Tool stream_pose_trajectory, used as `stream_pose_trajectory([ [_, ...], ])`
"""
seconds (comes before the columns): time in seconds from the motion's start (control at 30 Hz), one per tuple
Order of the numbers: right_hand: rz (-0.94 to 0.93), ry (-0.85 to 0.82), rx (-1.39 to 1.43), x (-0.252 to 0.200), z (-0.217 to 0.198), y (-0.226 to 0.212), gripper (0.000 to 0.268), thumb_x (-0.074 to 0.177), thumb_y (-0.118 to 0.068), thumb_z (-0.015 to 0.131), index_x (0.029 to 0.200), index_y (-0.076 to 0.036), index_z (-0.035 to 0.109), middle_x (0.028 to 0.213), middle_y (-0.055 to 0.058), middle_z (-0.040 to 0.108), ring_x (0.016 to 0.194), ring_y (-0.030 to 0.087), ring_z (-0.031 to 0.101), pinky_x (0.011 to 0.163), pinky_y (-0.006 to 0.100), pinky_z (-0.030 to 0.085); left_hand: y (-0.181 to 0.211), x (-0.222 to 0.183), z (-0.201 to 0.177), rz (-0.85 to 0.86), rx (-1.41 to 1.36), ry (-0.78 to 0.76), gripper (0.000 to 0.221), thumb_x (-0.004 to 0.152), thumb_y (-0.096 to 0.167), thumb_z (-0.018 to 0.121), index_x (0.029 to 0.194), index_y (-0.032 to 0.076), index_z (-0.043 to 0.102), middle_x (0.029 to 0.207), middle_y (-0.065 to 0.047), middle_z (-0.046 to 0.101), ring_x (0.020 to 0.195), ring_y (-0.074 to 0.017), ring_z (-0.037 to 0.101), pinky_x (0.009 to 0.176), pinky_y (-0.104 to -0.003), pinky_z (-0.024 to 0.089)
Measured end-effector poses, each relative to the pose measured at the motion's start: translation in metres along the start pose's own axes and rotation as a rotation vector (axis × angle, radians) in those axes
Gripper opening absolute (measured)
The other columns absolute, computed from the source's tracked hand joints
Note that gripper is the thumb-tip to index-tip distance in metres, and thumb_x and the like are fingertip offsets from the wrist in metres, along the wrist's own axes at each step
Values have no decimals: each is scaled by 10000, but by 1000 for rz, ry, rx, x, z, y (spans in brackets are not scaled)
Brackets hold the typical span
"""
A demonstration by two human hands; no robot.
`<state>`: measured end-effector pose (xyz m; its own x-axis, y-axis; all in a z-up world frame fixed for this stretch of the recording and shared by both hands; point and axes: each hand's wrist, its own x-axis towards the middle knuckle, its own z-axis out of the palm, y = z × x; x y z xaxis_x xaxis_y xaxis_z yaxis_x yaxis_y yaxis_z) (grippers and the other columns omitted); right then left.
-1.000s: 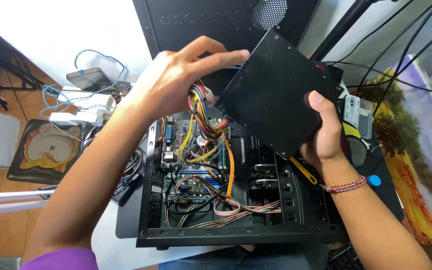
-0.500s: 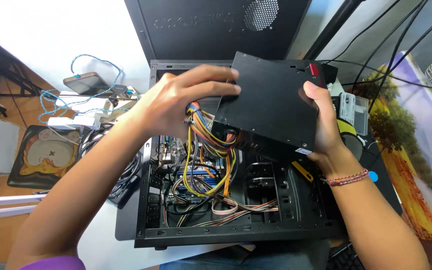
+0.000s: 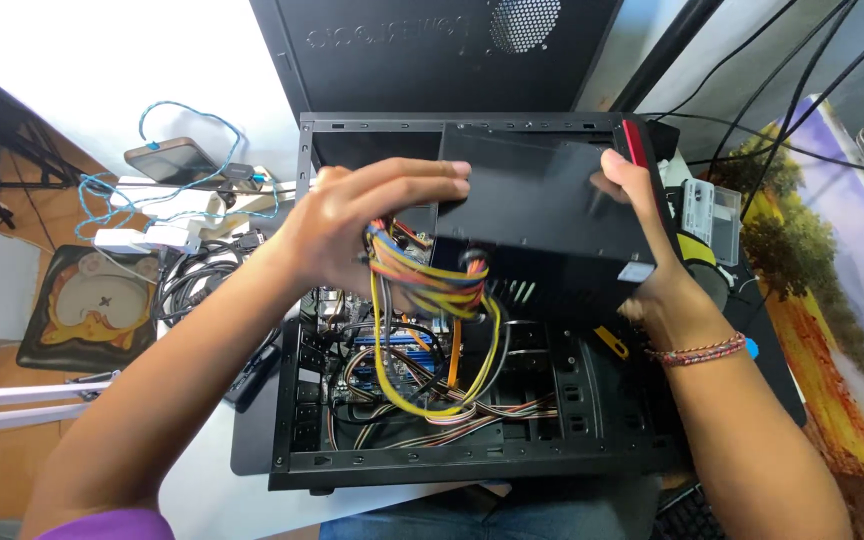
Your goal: The person cleans the inside of a desktop computer case. They unscrew and remove the power supply unit from the rear of the case, set it down, then brush dust from the case interior and the power supply using a toothbrush and a cleaning brush while holding the unit in place.
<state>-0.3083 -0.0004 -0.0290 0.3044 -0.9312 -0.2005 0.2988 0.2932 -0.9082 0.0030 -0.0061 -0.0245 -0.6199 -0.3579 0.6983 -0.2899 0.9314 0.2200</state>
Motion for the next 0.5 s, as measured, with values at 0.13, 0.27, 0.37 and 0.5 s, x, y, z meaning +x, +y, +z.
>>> stream_pose_trajectory([
  [0.13,59,13,-110,-2,13,-10,637,1040,-605,411,1131,-40,689,840,99,719,626,162,679,497,269,525,9,13,-16,32,-36,63,848,716,573,885,1333,46,641,1377,-107,675,1162,-209,736,903,-330,652],
  [0.27,-3,-55,-110,2,5,-10,711,1058,-636,320,1163,-30,676,935,80,725,756,119,714,644,274,592,13,20,-17,-30,-31,49,752,715,459,864,1302,36,661,1370,-102,696,1153,-232,751,917,-329,642],
  [0.37,-19,41,-202,13,-19,4,695,1055,-674,312,1063,-54,627,862,46,683,694,106,686,600,268,572,9,20,-13,-38,-84,51,777,684,448,885,1301,33,660,1369,-103,692,1203,-247,735,1029,-351,623],
  [0.5,-49,-142,-79,48,-126,55,667,1104,-686,375,742,-136,484,783,25,605,644,159,632,567,296,519,1,19,-4,-54,-152,74,798,645,450,930,1266,27,662,1330,-119,693,1208,-255,725,1082,-367,595],
])
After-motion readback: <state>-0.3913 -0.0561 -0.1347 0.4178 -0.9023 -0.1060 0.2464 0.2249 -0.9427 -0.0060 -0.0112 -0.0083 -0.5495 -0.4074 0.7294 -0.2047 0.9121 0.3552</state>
